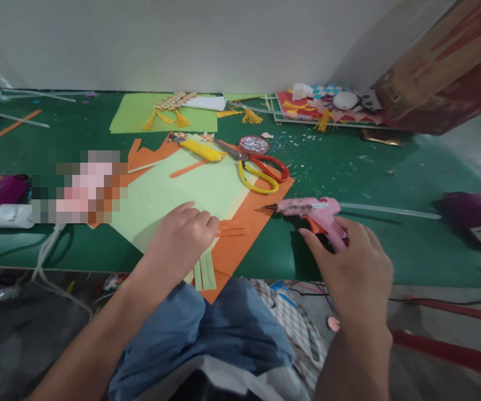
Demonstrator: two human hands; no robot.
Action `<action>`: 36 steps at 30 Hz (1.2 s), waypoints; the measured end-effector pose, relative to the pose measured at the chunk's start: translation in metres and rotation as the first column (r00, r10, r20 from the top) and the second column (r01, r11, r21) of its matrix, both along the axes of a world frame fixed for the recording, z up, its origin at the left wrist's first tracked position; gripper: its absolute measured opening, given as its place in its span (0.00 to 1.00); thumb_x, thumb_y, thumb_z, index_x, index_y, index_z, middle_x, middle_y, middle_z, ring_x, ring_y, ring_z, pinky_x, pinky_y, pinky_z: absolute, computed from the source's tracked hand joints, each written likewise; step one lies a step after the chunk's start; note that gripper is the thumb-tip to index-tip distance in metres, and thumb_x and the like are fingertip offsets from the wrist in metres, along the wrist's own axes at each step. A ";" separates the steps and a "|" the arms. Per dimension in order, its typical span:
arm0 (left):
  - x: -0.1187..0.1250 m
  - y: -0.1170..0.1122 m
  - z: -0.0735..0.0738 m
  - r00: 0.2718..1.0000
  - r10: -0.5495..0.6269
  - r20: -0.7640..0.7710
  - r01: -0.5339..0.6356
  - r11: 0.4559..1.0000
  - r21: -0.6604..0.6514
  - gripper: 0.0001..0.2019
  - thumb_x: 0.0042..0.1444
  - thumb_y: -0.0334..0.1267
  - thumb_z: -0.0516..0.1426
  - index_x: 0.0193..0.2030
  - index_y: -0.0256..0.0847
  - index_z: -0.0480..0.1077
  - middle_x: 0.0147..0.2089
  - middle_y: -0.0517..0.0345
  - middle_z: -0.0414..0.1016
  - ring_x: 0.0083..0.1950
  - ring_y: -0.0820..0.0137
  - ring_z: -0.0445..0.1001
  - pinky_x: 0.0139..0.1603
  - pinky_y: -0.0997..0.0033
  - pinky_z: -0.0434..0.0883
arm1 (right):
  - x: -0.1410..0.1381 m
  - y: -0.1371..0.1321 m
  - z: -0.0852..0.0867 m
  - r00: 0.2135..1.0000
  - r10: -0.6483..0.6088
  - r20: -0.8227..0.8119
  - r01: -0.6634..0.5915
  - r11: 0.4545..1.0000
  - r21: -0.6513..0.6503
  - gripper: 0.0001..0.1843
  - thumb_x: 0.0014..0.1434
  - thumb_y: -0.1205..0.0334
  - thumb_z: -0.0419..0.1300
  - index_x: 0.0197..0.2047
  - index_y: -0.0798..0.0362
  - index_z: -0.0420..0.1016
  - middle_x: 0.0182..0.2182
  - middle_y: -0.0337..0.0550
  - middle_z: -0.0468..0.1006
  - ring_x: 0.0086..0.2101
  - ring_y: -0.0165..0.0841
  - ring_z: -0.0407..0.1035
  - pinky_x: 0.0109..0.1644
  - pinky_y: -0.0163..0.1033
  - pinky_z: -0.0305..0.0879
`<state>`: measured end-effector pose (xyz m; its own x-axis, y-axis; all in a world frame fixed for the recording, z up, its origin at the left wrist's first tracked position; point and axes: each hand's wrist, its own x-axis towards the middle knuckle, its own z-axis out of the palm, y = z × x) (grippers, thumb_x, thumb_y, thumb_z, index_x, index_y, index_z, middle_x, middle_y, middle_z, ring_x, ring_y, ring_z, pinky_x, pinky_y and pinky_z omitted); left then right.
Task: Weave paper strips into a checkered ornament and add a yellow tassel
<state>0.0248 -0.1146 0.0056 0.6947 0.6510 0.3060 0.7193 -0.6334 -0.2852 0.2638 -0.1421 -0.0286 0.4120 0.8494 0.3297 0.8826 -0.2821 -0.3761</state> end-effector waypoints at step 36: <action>-0.029 -0.010 -0.016 0.945 0.087 0.314 -0.064 0.994 -0.084 0.14 0.65 0.38 0.47 0.39 0.39 0.74 0.35 0.57 0.81 0.41 0.66 0.79 0.40 0.69 0.72 | -0.014 -0.004 0.009 0.942 0.301 0.150 -0.321 0.938 0.133 0.20 0.58 0.48 0.53 0.46 0.53 0.72 0.31 0.48 0.74 0.34 0.41 0.68 0.36 0.44 0.65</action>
